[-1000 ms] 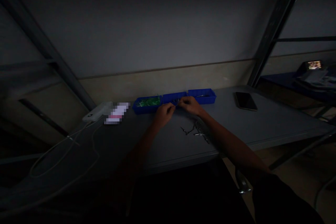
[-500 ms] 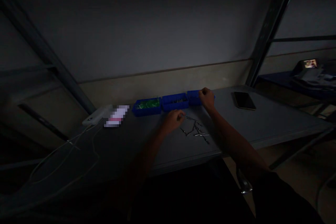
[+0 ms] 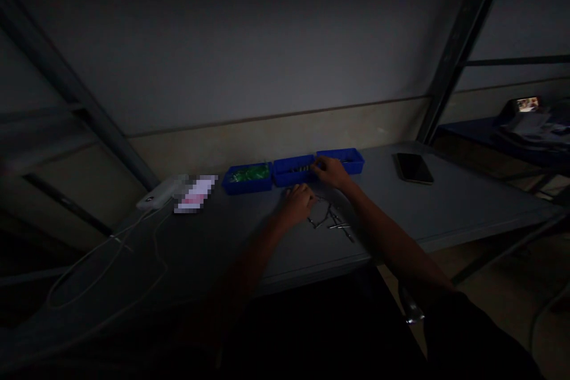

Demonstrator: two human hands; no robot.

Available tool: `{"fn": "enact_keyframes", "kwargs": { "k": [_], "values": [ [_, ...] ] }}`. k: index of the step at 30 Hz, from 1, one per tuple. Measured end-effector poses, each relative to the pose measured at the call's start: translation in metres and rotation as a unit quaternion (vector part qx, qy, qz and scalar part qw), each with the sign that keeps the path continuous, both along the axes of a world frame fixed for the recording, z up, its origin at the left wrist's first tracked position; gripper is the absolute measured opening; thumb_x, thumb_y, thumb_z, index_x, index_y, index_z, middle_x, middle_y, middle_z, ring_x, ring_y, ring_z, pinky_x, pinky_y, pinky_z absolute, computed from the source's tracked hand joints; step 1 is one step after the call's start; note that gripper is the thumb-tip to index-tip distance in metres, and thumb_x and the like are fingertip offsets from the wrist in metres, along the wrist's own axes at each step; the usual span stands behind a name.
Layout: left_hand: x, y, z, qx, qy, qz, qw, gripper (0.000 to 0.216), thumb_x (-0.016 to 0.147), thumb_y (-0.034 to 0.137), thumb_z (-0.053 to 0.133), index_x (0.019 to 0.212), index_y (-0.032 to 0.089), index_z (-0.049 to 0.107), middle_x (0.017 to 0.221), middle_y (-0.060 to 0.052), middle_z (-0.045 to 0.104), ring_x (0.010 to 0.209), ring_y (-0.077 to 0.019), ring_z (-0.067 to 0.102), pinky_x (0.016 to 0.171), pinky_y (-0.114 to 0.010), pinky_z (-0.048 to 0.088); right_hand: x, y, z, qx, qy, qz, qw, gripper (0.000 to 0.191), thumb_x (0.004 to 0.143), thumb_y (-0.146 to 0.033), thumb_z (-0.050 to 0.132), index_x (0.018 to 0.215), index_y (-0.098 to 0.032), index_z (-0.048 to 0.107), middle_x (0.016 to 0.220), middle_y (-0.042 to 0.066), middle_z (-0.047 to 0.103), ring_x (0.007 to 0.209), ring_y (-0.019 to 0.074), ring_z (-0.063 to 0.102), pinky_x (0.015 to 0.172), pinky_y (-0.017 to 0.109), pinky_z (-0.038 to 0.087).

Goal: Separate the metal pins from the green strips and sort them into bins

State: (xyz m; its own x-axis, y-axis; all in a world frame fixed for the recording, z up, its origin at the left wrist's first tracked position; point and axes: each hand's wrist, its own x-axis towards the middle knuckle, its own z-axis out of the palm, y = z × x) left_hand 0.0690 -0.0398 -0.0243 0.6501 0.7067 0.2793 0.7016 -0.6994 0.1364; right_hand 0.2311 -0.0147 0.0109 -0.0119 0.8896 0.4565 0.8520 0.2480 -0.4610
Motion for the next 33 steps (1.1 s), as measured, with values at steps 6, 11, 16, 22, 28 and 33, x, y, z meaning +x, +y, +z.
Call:
{"fn": "enact_keyframes", "kwargs": {
  "k": [6,11,16,22,28,33],
  "values": [
    [-0.022,0.018,-0.001,-0.01,-0.068,0.045,0.997,0.015,0.088,0.022,0.042,0.085,0.017,0.056,0.094,-0.006,0.056,0.094,-0.0209,0.049,0.086,-0.037,0.04,-0.004,-0.006,-0.001,-0.065,-0.011,0.14,0.988,0.02,0.079,-0.032,0.055,0.087,-0.015,0.063,0.073,0.003,0.062,0.062,0.0123,0.053,0.057,0.021,0.034],
    [-0.039,0.031,0.005,0.008,-0.132,0.065,0.989,0.011,0.085,0.017,0.045,0.082,0.016,0.056,0.091,-0.008,0.056,0.092,-0.0216,0.05,0.087,-0.038,0.04,-0.01,-0.007,-0.004,-0.085,0.025,0.234,0.968,0.016,0.076,-0.026,0.056,0.083,-0.013,0.062,0.071,0.0,0.058,0.061,0.0105,0.05,0.057,0.02,0.035],
    [-0.041,0.034,0.007,0.02,-0.18,0.042,0.983,0.008,0.084,0.016,0.047,0.079,0.016,0.054,0.086,-0.007,0.058,0.089,-0.0206,0.053,0.085,-0.036,0.041,-0.016,-0.006,-0.006,-0.048,0.022,0.226,0.973,0.011,0.077,-0.018,0.049,0.078,-0.012,0.059,0.068,0.0,0.057,0.061,0.01,0.048,0.058,0.02,0.033],
    [-0.037,0.026,0.013,0.007,-0.252,0.03,0.967,0.007,0.083,0.023,0.05,0.081,0.017,0.054,0.08,-0.003,0.061,0.08,-0.0163,0.056,0.076,-0.029,0.044,-0.021,-0.009,-0.002,-0.023,0.017,0.202,0.979,0.02,0.083,-0.025,0.045,0.076,-0.012,0.057,0.066,0.0,0.055,0.06,0.011,0.047,0.057,0.022,0.031],
    [-0.036,0.019,0.021,-0.012,-0.235,0.085,0.968,0.023,0.089,0.026,0.038,0.075,0.018,0.055,0.073,-0.003,0.062,0.072,-0.0152,0.057,0.07,-0.027,0.044,-0.024,-0.014,0.001,-0.014,0.056,0.214,0.975,0.023,0.083,-0.033,0.047,0.082,-0.013,0.058,0.062,-0.003,0.051,0.057,0.0091,0.044,0.055,0.02,0.03],
    [-0.035,0.018,0.021,-0.032,-0.247,0.078,0.965,0.026,0.089,0.026,0.036,0.076,0.017,0.056,0.072,-0.002,0.063,0.069,-0.0144,0.058,0.067,-0.025,0.043,-0.024,-0.015,0.003,-0.002,0.045,0.215,0.976,0.018,0.081,-0.028,0.046,0.08,-0.014,0.058,0.062,-0.003,0.051,0.056,0.0086,0.043,0.055,0.019,0.03]
  ]
}}
